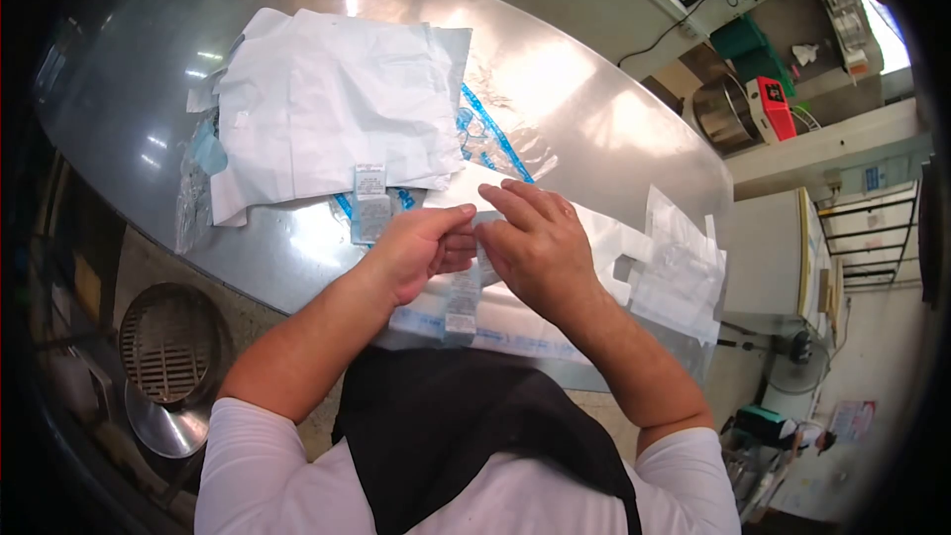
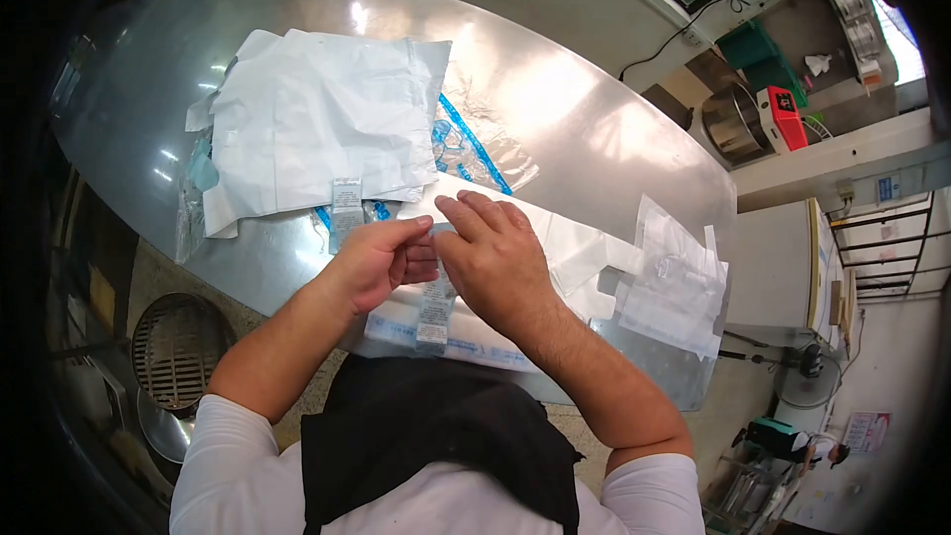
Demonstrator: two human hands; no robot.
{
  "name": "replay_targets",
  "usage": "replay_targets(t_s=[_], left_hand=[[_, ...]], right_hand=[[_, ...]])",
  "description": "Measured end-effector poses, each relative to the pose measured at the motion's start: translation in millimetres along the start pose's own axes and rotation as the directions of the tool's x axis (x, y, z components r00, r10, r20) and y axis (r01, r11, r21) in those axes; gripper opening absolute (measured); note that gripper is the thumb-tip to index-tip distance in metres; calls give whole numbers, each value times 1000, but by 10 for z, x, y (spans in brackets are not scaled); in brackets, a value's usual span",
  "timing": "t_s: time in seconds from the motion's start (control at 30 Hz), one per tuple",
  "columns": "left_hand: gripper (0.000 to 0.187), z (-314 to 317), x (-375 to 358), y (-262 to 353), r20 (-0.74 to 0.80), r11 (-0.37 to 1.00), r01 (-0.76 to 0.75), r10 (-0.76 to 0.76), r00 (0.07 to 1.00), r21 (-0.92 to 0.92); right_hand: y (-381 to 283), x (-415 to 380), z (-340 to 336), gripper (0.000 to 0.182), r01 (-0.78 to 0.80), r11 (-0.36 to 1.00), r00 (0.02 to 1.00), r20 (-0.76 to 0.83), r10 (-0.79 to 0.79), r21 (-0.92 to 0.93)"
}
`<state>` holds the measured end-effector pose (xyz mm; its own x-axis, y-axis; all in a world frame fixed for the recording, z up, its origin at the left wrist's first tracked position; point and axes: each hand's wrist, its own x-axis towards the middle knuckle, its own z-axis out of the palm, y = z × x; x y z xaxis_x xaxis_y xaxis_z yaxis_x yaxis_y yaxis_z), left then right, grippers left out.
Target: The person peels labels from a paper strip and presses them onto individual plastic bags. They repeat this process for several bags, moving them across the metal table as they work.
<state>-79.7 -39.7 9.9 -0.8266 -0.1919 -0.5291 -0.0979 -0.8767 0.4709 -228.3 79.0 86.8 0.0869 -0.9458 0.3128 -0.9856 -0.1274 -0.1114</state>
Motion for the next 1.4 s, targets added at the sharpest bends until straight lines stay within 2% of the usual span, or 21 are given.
replay_targets(t_s=[0.07,0.1,0.17,0.2,0.23,0.3,0.33,0.37,0.4,0.43,0.6,0.67,0.7,0.77,0.9,0.97,1.0,1.07,1.17,1.3,1.4], left_hand=[[30,-10,21,5,-63,986,-82,92,994,147],[30,14,18,14,-61,986,-80,89,994,147],[31,82,-5,56,-54,948,-178,198,979,263],[31,74,-2,61,-52,947,-180,201,978,264],[29,55,-1,53,-67,933,-208,238,969,294],[27,8,5,32,-80,915,-239,279,957,325],[26,-21,13,21,-66,941,-230,253,965,248],[26,-38,16,12,-48,961,-215,226,973,171],[26,-41,10,-1,-43,961,-212,222,974,177],[25,-38,1,-17,-2,965,-223,226,974,139],[27,14,-101,66,130,979,-181,169,977,90],[27,5,-97,123,240,993,-116,107,965,23],[27,23,-96,125,238,993,-118,110,965,22],[30,78,-80,115,150,980,-193,183,971,54],[29,52,-71,104,101,969,-234,225,969,85],[28,75,-109,103,61,925,-284,278,959,251],[28,91,-133,107,58,926,-284,278,959,248],[27,128,-179,123,53,897,-325,325,944,301],[25,119,-198,146,10,910,-291,302,953,297],[26,162,-220,119,38,906,-328,330,943,267],[27,223,-242,98,31,869,-360,372,928,339]], right_hand=[[-11,29,4,15,-25,999,1000,-7,25,-22],[-6,26,1,15,-28,999,1000,-6,28,-24],[15,30,-13,21,-126,985,988,-74,135,117],[46,25,-40,21,-125,985,988,-76,134,115],[94,1,-84,23,-244,938,963,-54,265,247],[120,-44,-160,27,-498,745,852,92,515,444],[129,-85,-135,27,-497,745,852,90,515,444],[150,-146,-76,26,-579,576,796,246,554,576],[148,-187,-46,26,-648,372,730,403,552,664],[113,-208,-7,24,-588,420,776,338,532,691],[31,-115,-65,16,-562,414,793,325,516,716],[16,-97,-118,14,-507,556,855,302,421,659],[15,-97,-116,14,-505,557,856,303,418,659],[10,-103,-115,16,-392,722,919,208,334,570],[-23,-98,-94,17,-337,825,939,91,333,455],[-97,-45,-133,24,-287,863,938,-61,341,417],[-91,-55,-126,24,-286,862,939,-58,340,418],[-60,-87,-111,31,-192,935,974,-60,219,297],[-27,-81,-114,32,-118,970,986,-89,140,212],[-60,-54,-211,29,-166,943,984,-13,177,290],[-7,-46,-205,25,-228,906,973,46,227,357]])
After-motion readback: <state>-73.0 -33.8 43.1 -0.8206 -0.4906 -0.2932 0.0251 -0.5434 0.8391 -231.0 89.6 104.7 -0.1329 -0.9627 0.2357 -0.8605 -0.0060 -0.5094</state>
